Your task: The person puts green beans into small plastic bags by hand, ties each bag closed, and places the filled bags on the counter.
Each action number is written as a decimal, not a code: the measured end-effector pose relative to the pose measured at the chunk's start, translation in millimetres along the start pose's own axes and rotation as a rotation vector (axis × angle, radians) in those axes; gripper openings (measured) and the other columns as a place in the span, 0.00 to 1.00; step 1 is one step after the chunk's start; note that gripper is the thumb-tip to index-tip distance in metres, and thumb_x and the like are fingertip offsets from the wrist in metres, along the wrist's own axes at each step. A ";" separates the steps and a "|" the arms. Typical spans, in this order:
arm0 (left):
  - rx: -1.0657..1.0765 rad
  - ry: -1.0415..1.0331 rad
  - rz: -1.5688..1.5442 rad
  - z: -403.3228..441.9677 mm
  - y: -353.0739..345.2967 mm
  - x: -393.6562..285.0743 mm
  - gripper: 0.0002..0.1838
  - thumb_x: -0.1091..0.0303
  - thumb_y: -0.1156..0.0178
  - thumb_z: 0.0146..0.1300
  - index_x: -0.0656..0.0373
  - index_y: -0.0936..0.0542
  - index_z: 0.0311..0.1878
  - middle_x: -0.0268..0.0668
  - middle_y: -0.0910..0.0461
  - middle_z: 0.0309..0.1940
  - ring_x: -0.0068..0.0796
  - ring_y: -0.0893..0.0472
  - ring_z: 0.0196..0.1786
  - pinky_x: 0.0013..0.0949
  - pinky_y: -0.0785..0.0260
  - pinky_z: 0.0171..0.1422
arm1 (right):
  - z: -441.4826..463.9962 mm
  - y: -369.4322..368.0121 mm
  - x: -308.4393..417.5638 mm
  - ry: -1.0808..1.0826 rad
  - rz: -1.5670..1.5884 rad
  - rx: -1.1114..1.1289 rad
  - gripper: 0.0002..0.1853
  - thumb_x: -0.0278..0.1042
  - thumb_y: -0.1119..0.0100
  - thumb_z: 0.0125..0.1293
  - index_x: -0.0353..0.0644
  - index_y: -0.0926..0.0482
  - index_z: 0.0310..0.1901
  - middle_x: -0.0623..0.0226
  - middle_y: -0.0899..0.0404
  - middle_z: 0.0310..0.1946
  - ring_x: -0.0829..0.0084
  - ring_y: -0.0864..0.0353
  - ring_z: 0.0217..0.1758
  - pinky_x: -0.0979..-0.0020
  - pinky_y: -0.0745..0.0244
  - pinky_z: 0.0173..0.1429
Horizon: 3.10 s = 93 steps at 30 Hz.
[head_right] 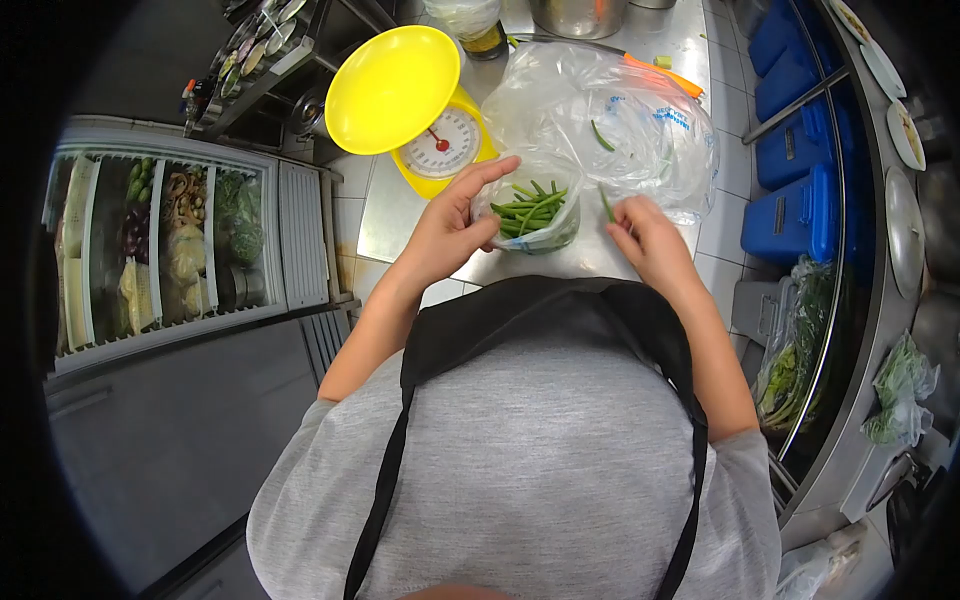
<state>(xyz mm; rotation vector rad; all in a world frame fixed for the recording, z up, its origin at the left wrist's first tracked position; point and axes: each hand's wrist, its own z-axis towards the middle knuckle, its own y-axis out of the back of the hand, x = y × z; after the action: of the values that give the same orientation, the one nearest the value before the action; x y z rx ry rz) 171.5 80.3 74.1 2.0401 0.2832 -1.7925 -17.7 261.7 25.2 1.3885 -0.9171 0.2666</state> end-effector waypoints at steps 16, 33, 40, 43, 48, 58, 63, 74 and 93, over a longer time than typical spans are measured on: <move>-0.049 0.064 0.187 -21.5 25.8 -25.4 0.26 0.79 0.42 0.50 0.56 0.27 0.57 0.35 0.33 0.54 0.17 0.28 0.37 0.20 0.32 0.36 | 33.4 28.2 -32.8 0.198 -0.532 -0.154 0.18 0.27 0.36 0.50 0.44 0.25 0.45 0.63 0.26 0.47 0.63 0.30 0.56 0.66 0.35 0.59; 0.047 -0.274 -0.081 117.3 -37.9 -9.5 0.26 0.67 0.37 0.53 0.58 0.35 0.55 0.39 0.31 0.51 0.30 0.28 0.50 0.31 0.33 0.52 | 76.3 54.9 31.0 0.456 0.461 -0.450 0.17 0.21 0.45 0.54 0.37 0.27 0.47 0.64 0.27 0.46 0.70 0.29 0.53 0.73 0.38 0.60; -0.036 0.176 -0.927 106.1 -41.1 -20.5 0.16 0.77 0.50 0.57 0.58 0.31 0.50 0.34 0.25 0.37 0.28 0.23 0.39 0.33 0.27 0.42 | 47.7 31.7 32.5 0.369 0.150 -0.704 0.32 0.31 0.33 0.46 0.42 0.34 0.55 0.60 0.39 0.60 0.61 0.42 0.65 0.63 0.45 0.67; 0.223 0.370 -0.972 108.5 -53.0 -9.7 0.19 0.75 0.49 0.58 0.61 0.35 0.53 0.37 0.26 0.40 0.31 0.21 0.38 0.36 0.25 0.40 | 52.6 20.7 -0.8 0.368 0.615 -0.364 0.31 0.26 0.37 0.46 0.44 0.34 0.56 0.57 0.37 0.60 0.61 0.39 0.64 0.64 0.43 0.66; -0.258 -0.097 -0.003 109.1 -54.8 6.4 0.28 0.68 0.37 0.54 0.61 0.37 0.56 0.37 0.27 0.42 0.31 0.24 0.43 0.31 0.29 0.48 | 55.1 16.1 -22.1 0.020 1.199 -0.386 0.24 0.20 0.49 0.52 0.43 0.32 0.54 0.62 0.29 0.51 0.68 0.29 0.54 0.70 0.33 0.58; -0.097 0.029 -0.592 121.6 -39.9 2.2 0.26 0.83 0.51 0.56 0.56 0.37 0.59 0.39 0.26 0.46 0.27 0.23 0.44 0.27 0.28 0.44 | 70.9 2.4 33.1 0.216 0.971 -0.594 0.29 0.30 0.41 0.56 0.42 0.38 0.59 0.60 0.31 0.50 0.68 0.31 0.55 0.69 0.34 0.59; -0.048 0.219 -0.653 115.5 -47.5 -0.2 0.19 0.78 0.54 0.61 0.54 0.33 0.56 0.36 0.26 0.49 0.30 0.24 0.50 0.35 0.29 0.52 | 72.2 9.3 46.3 0.435 0.203 -0.681 0.26 0.31 0.42 0.55 0.42 0.32 0.57 0.57 0.32 0.51 0.61 0.36 0.60 0.67 0.39 0.63; -0.192 0.289 -0.870 115.2 -39.9 10.8 0.15 0.60 0.51 0.65 0.49 0.31 0.54 0.34 0.26 0.47 0.30 0.24 0.48 0.36 0.30 0.51 | 112.4 18.9 3.4 0.417 0.591 -0.172 0.14 0.36 0.46 0.62 0.37 0.28 0.45 0.65 0.29 0.44 0.67 0.28 0.46 0.70 0.34 0.50; -0.594 -0.364 -0.538 -38.0 63.5 -47.6 0.11 0.67 0.46 0.58 0.59 0.31 0.43 0.39 0.28 0.38 0.32 0.23 0.40 0.31 0.24 0.40 | 246.4 33.7 -52.8 0.250 -0.045 -0.565 0.05 0.31 0.53 0.62 0.45 0.28 0.38 0.61 0.28 0.38 0.59 0.27 0.44 0.62 0.31 0.46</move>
<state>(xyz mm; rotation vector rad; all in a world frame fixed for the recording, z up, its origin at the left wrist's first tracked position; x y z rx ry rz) 224.4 45.1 134.9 1.2646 1.1768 -2.0039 -171.1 61.7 -7.9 0.8301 -0.6811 0.1268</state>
